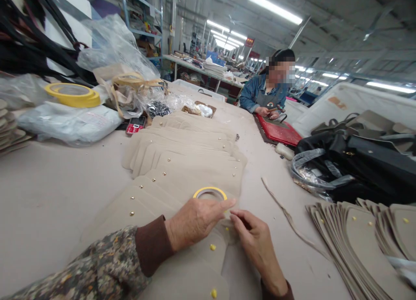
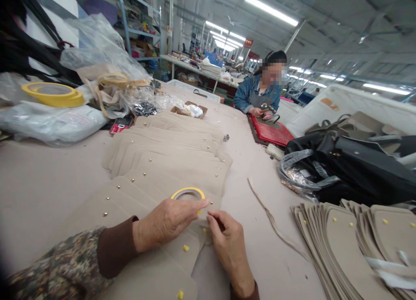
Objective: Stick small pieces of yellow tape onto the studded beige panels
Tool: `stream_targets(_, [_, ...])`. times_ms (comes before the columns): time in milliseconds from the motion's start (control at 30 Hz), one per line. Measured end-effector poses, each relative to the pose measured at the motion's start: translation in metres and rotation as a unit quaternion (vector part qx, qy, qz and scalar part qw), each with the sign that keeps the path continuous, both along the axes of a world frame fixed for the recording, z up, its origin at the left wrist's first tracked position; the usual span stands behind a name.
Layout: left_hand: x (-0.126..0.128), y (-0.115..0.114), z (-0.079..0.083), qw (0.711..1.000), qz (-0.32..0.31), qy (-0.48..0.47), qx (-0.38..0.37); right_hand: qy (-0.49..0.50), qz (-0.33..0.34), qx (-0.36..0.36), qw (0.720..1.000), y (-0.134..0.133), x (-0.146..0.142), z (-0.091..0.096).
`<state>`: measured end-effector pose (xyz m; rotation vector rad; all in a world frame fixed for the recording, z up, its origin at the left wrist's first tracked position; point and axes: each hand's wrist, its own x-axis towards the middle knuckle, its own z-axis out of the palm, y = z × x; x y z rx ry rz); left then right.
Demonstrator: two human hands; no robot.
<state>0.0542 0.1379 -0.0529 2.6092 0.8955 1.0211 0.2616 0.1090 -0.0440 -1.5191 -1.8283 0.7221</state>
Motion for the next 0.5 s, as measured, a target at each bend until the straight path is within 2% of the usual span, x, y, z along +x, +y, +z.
stream_targets(67, [0.001, -0.002, -0.001, 1.000, 0.000, -0.017, -0.002, 0.039, 0.022, 0.105, 0.994, -0.003, -0.004, 0.003])
stream_targets(167, [0.003, -0.006, 0.000, 1.000, 0.004, -0.020, -0.004, 0.017, 0.082, 0.221, 0.972, -0.004, -0.013, 0.007])
stream_targets(267, [0.004, -0.009, 0.002, 1.000, 0.006, -0.011, -0.023, -0.030, 0.097, 0.258, 0.961, -0.005, -0.020, 0.010])
stream_targets(500, [0.004, -0.011, 0.007, 0.998, 0.016, 0.017, -0.062, -0.085, 0.045, 0.311, 0.946, -0.006, -0.025, 0.004])
